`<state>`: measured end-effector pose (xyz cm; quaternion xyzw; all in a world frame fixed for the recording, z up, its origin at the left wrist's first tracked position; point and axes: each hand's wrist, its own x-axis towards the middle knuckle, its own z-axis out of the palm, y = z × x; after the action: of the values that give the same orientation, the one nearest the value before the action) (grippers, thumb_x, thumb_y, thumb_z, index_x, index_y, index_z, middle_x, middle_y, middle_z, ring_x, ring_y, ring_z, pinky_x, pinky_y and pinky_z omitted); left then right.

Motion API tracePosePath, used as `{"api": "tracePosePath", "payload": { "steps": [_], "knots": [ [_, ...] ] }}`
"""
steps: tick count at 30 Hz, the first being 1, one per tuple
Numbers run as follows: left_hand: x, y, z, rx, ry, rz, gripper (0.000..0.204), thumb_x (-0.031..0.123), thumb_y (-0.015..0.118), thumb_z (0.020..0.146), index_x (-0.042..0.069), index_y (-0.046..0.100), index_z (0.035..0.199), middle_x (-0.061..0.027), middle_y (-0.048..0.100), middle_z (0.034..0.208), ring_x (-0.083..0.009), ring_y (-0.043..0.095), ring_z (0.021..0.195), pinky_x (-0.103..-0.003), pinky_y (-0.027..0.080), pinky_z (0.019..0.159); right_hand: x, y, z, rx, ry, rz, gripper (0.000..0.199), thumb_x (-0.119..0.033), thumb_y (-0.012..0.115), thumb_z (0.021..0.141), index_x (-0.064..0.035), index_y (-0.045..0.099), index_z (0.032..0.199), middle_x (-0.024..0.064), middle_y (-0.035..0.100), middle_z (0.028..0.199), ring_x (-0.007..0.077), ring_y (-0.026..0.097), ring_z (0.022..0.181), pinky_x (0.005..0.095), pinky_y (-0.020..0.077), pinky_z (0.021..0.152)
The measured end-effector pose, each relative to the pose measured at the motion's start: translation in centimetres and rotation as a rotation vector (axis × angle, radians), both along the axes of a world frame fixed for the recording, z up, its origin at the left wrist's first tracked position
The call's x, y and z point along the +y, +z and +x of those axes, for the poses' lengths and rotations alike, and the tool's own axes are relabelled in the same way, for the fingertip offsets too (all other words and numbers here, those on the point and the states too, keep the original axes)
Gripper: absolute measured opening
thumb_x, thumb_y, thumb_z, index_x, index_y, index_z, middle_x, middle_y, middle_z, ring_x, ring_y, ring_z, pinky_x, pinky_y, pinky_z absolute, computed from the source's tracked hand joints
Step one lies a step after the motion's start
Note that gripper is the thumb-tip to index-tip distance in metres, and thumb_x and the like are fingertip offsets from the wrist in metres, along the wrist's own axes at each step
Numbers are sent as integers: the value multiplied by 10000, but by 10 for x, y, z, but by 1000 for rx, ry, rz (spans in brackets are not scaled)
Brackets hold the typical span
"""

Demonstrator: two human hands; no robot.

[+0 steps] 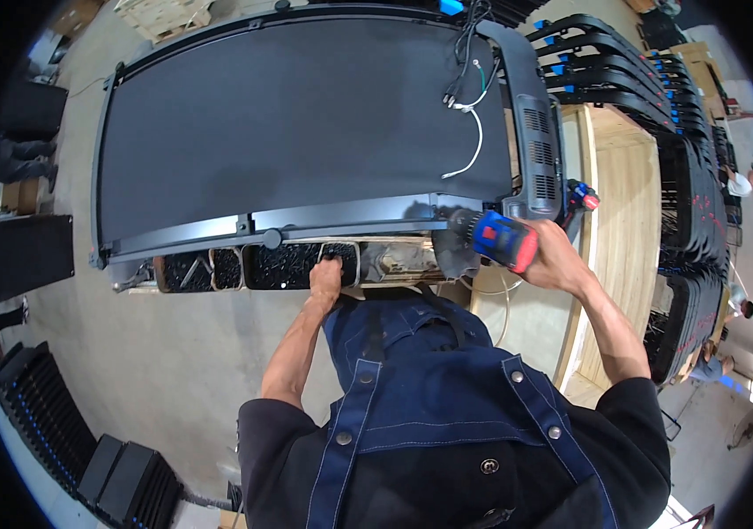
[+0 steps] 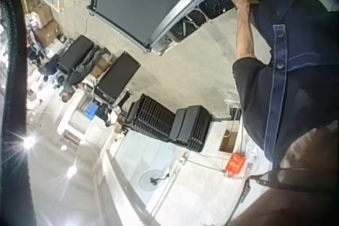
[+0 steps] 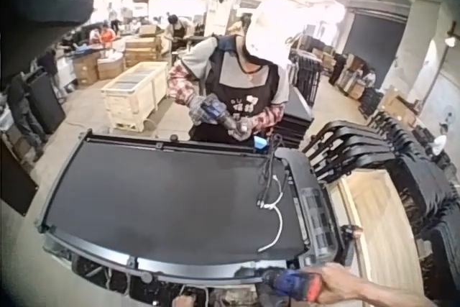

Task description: Assemble a treadmill by fastening components and plastic casings using power tools on a factory assembly line.

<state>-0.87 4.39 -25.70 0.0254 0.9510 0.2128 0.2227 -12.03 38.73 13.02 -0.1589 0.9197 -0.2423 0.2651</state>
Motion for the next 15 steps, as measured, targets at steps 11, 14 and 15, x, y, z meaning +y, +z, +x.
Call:
{"api": "tracePosePath", "payload": {
  "steps": [11, 14, 15],
  "knots": [
    [55, 139, 5, -706, 1113, 1898, 152, 197, 728, 937, 90, 704, 1041, -109, 747, 1028, -234, 730, 912, -351, 632, 791, 17, -90, 98, -379, -286, -536, 482, -119, 836, 752, -8, 644, 1180, 61, 694, 1001, 122, 623, 918, 325, 531, 895],
    [79, 170, 5, -706, 1091, 2132, 139, 187, 715, 945, 72, 668, 1006, -93, 724, 1034, -232, 726, 926, -344, 634, 804, 7, -94, 103, -443, -354, -646, 577, -129, 843, 752, 7, 598, 1257, 62, 694, 1026, 131, 632, 961, 316, 525, 924],
    [82, 175, 5, -724, 1097, 2138, 145, 181, 711, 947, 69, 648, 1015, -84, 709, 1023, -224, 721, 929, -336, 633, 811, 7, -95, 104, -447, -358, -678, 598, -118, 834, 763, 8, 577, 1287, 64, 706, 1039, 134, 648, 975, 313, 528, 933]
  ]
}}
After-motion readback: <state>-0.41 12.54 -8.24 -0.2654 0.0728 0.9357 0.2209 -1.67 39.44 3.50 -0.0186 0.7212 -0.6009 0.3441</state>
